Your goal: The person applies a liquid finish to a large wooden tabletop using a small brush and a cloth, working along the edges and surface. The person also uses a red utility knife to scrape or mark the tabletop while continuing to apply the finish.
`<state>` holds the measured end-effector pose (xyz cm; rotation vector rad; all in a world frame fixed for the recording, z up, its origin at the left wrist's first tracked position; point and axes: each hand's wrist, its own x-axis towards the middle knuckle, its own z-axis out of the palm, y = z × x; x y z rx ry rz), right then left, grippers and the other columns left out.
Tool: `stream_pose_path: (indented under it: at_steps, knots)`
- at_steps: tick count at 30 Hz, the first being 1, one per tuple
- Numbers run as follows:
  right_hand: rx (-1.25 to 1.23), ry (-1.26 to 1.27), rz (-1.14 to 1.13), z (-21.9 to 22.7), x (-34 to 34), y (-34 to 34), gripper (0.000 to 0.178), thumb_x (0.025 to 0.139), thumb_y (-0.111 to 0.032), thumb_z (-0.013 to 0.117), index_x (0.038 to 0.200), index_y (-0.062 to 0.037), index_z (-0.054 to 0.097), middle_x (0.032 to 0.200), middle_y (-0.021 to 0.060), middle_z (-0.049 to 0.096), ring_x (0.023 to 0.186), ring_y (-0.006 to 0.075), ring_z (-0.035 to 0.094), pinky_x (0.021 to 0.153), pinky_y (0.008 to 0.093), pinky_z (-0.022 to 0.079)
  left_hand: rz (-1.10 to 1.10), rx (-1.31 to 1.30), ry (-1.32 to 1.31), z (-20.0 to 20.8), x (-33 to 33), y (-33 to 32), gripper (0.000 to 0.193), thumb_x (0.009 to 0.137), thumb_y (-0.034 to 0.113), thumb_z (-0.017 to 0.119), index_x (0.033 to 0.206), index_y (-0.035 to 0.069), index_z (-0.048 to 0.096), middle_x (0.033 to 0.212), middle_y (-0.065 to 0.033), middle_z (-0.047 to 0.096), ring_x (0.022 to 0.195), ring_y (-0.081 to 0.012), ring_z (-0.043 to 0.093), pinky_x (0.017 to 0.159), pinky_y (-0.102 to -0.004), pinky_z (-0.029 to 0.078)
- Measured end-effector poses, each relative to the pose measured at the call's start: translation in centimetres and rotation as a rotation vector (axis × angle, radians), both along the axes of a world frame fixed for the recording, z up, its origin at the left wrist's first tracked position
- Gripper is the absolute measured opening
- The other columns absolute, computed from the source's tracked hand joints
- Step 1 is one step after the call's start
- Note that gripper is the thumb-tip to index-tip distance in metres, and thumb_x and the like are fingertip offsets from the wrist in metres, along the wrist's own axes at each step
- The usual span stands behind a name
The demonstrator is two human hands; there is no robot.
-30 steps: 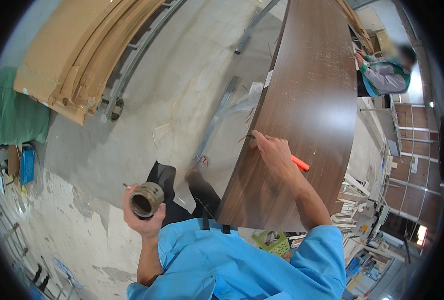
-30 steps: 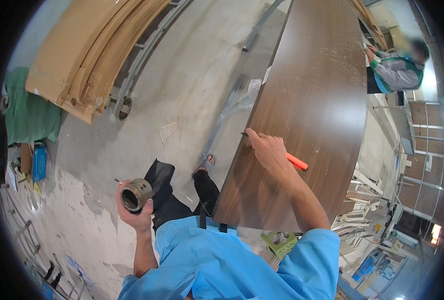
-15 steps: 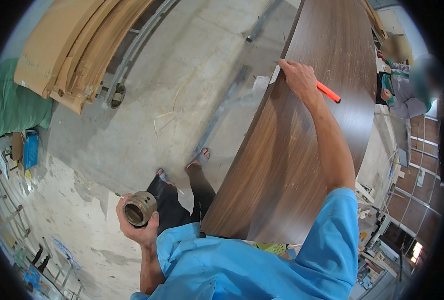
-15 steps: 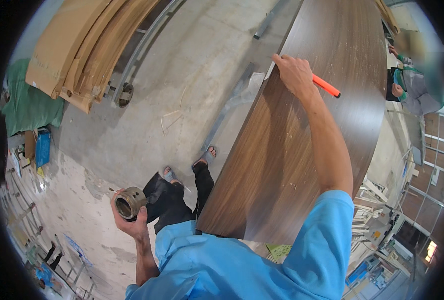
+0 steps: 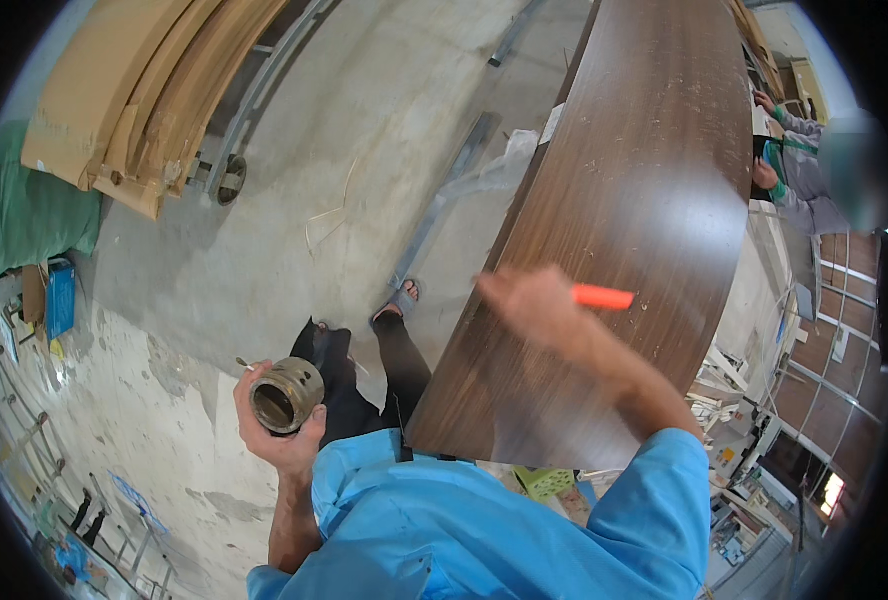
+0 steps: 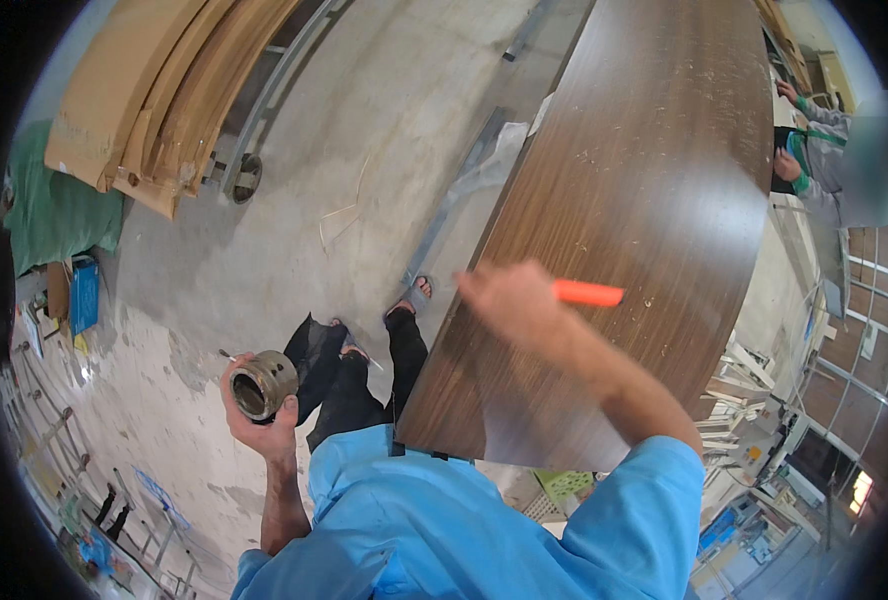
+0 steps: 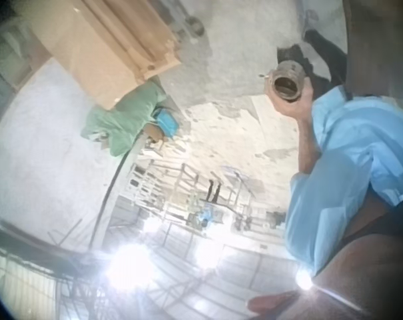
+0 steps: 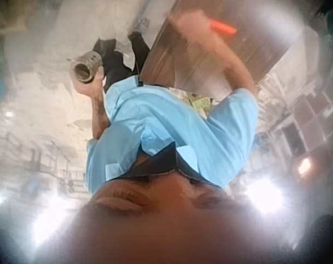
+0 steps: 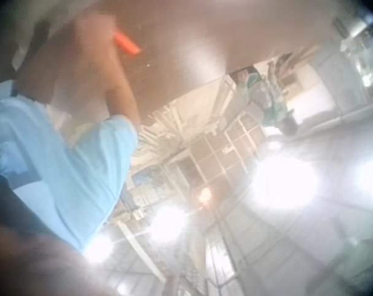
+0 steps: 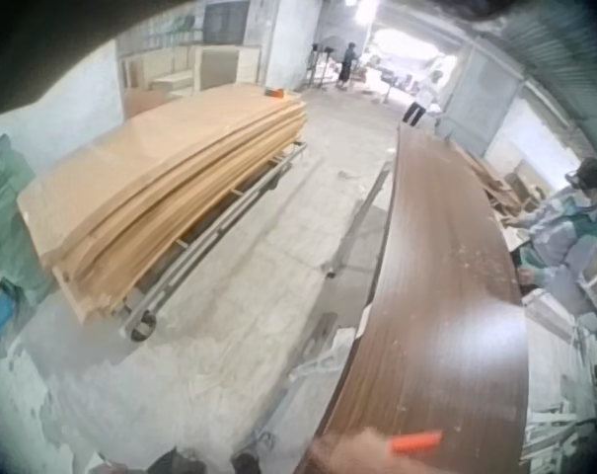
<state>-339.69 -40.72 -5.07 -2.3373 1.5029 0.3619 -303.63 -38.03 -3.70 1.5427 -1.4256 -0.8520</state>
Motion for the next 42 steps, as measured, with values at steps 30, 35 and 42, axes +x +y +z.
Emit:
stream_pose_path:
  at_steps: [30,35,42]
  knots:
    - [0.002,-0.064,0.161,-0.4,14.5,14.1,0.031,0.087,-0.019,0.06,0.116,-0.0069,0.062,0.08,0.0088,0.064,0.076,0.0234,0.07,0.062,0.0395,0.055,-0.08,-0.198,0.045,0.6,7.2,8.2,0.076,0.069,0.03,0.087,0.127,-0.006,0.054,0.118,-0.0201,0.061,0.107,-0.0314,0.062,0.095,-0.0413,0.05]
    - [-0.241,0.206,-0.211,-0.5,5.2,3.1,0.022,0.09,-0.009,0.053,0.111,-0.0086,0.059,0.086,0.0114,0.067,0.083,0.0326,0.07,0.067,0.0447,0.057,-0.027,-0.197,0.018,0.2,9.1,10.2,0.077,0.065,0.024,0.088,0.127,-0.007,0.054,0.119,-0.0209,0.061,0.107,-0.0322,0.063,0.096,-0.0419,0.05]
    - [-0.064,0.175,0.082,-0.6,11.9,12.4,0.026,0.087,-0.013,0.058,0.112,-0.007,0.057,0.088,0.0096,0.064,0.081,0.0265,0.07,0.062,0.0415,0.056,0.058,-0.167,0.09,-1.1,8.9,11.3,0.075,0.063,0.02,0.087,0.125,-0.006,0.056,0.119,-0.0209,0.061,0.107,-0.0327,0.063,0.094,-0.0405,0.051]
